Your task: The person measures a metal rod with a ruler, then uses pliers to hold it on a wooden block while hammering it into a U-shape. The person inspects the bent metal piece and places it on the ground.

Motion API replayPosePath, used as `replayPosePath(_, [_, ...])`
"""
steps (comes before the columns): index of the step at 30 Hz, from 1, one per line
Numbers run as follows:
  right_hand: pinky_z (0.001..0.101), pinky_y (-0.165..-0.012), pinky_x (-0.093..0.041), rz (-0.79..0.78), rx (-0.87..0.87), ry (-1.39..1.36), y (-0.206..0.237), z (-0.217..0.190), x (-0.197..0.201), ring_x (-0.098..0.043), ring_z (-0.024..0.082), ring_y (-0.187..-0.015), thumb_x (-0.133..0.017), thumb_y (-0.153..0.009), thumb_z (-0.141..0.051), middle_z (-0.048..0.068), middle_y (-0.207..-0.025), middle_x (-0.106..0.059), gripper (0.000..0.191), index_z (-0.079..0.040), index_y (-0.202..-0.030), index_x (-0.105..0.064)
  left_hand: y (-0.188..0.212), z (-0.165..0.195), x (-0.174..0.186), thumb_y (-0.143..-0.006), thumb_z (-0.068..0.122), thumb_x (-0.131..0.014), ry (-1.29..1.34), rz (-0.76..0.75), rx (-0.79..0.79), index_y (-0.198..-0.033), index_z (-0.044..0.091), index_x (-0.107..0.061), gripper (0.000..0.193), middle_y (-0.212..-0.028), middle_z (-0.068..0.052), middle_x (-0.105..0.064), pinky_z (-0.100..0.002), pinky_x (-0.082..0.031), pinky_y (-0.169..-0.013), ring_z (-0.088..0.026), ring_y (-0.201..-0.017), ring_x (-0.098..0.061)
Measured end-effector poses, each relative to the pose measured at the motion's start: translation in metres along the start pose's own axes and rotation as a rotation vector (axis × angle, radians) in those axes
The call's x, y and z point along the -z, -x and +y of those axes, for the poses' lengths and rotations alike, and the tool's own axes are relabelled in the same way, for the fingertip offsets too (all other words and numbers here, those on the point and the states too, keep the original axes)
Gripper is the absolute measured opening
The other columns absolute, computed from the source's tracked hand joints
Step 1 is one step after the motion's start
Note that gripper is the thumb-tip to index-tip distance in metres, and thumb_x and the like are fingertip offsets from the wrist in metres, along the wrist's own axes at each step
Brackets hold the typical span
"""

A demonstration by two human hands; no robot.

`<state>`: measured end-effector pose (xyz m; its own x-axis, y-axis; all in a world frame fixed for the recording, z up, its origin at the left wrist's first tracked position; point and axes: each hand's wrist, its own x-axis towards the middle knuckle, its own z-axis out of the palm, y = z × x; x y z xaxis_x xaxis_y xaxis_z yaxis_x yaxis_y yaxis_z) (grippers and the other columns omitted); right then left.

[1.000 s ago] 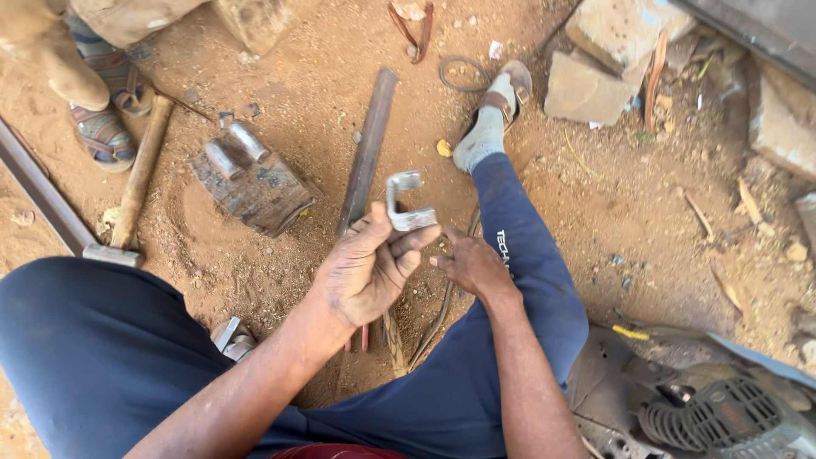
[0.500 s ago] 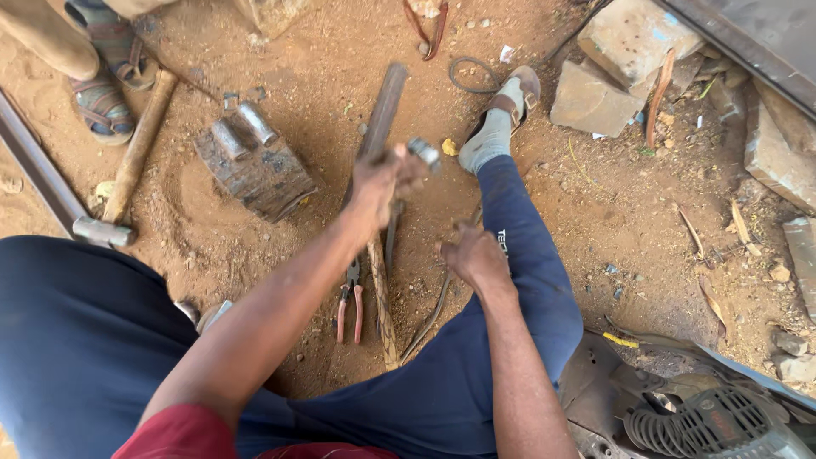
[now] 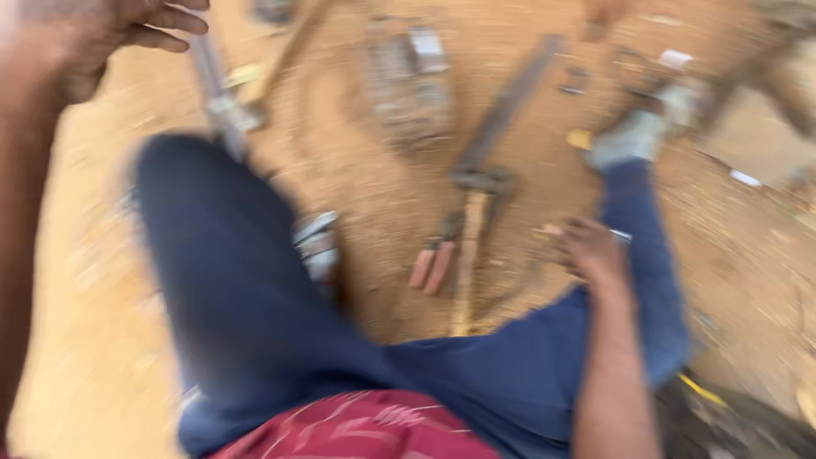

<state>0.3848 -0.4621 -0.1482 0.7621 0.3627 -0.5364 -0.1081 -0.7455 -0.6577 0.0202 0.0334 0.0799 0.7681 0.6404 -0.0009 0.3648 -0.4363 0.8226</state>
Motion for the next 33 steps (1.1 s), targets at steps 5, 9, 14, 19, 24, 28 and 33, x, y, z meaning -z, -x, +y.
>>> replayPosePath(5, [0.0349,-0.057,-0.053,0.063,0.071,0.376,0.009,0.006,-0.014,-0.072,0.027,-0.069,-0.075,-0.098,-0.034,0.021,-0.095,-0.076,0.055,0.007,-0.134,-0.066,0.113,-0.203,0.058,-0.104,0.017,-0.067,0.434,0.485,0.398,-0.105,0.002,-0.072,0.016,-0.092,-0.011,-0.076,-0.029,-0.059,-0.058,-0.018,-0.073,-0.074])
replayPosePath(9, [0.0356,-0.057,-0.054,0.074,0.045,0.268,0.009,0.003,-0.027,-0.071,0.029,-0.075,-0.074,-0.101,-0.026,0.024,-0.1,-0.075,0.053,0.011,-0.136,-0.061,0.189,-0.336,0.016,-0.097,0.014,-0.068,0.381,0.613,0.666,-0.095,-0.003,-0.072,0.018,-0.081,-0.01,-0.074,-0.03,-0.056,-0.05,-0.018,-0.065,-0.072])
replayPosePath(14, [0.0392,-0.051,-0.05,0.034,-0.179,0.388,0.009,-0.004,-0.068,-0.07,0.031,-0.068,-0.072,-0.098,-0.023,0.023,-0.099,-0.075,0.049,0.004,-0.137,-0.061,0.227,-0.391,-0.082,-0.088,0.008,-0.071,-0.082,0.614,0.621,-0.097,0.002,-0.079,0.013,-0.088,-0.019,-0.076,-0.041,-0.06,-0.073,-0.029,-0.077,-0.076])
replayPosePath(19, [0.037,-0.052,-0.053,-0.087,-0.266,0.556,0.007,-0.007,-0.109,-0.071,0.029,-0.068,-0.071,-0.096,-0.023,0.021,-0.097,-0.077,0.046,-0.001,-0.136,-0.062,0.216,-0.363,-0.183,-0.072,0.017,-0.079,-0.214,0.172,0.502,-0.105,0.005,-0.073,0.036,-0.108,-0.019,-0.071,-0.047,-0.057,-0.086,-0.038,-0.101,-0.067])
replayPosePath(24, [0.0406,-0.06,-0.055,-0.107,-0.148,0.635,0.006,-0.007,-0.17,-0.072,0.029,-0.074,-0.068,-0.096,-0.021,0.023,-0.099,-0.074,0.048,0.004,-0.136,-0.061,0.213,-0.356,-0.228,-0.091,0.008,-0.059,-0.439,-0.161,0.54,-0.123,0.0,-0.062,0.034,-0.12,-0.025,-0.06,-0.049,-0.061,-0.082,-0.04,-0.101,-0.068])
replayPosePath(28, [0.0445,-0.075,-0.055,-0.151,0.032,0.788,0.018,0.002,-0.235,-0.07,0.033,-0.09,-0.066,-0.096,-0.031,0.024,-0.113,-0.071,0.057,0.002,-0.141,-0.056,0.214,-0.378,-0.235,-0.087,0.014,-0.061,-0.603,-0.195,0.349,-0.105,0.005,-0.069,0.022,-0.115,-0.019,-0.064,-0.056,-0.054,-0.096,-0.038,-0.109,-0.065])
replayPosePath(33, [0.0494,-0.094,-0.054,-0.133,0.07,0.873,0.031,-0.006,-0.251,-0.067,0.037,-0.111,-0.063,-0.096,-0.044,0.025,-0.13,-0.066,0.069,-0.001,-0.148,-0.049,0.201,-0.376,-0.211,-0.085,0.012,-0.066,-0.251,-0.105,0.392,-0.099,0.006,-0.074,0.018,-0.099,-0.022,-0.071,-0.054,-0.057,-0.085,-0.041,-0.095,-0.069])
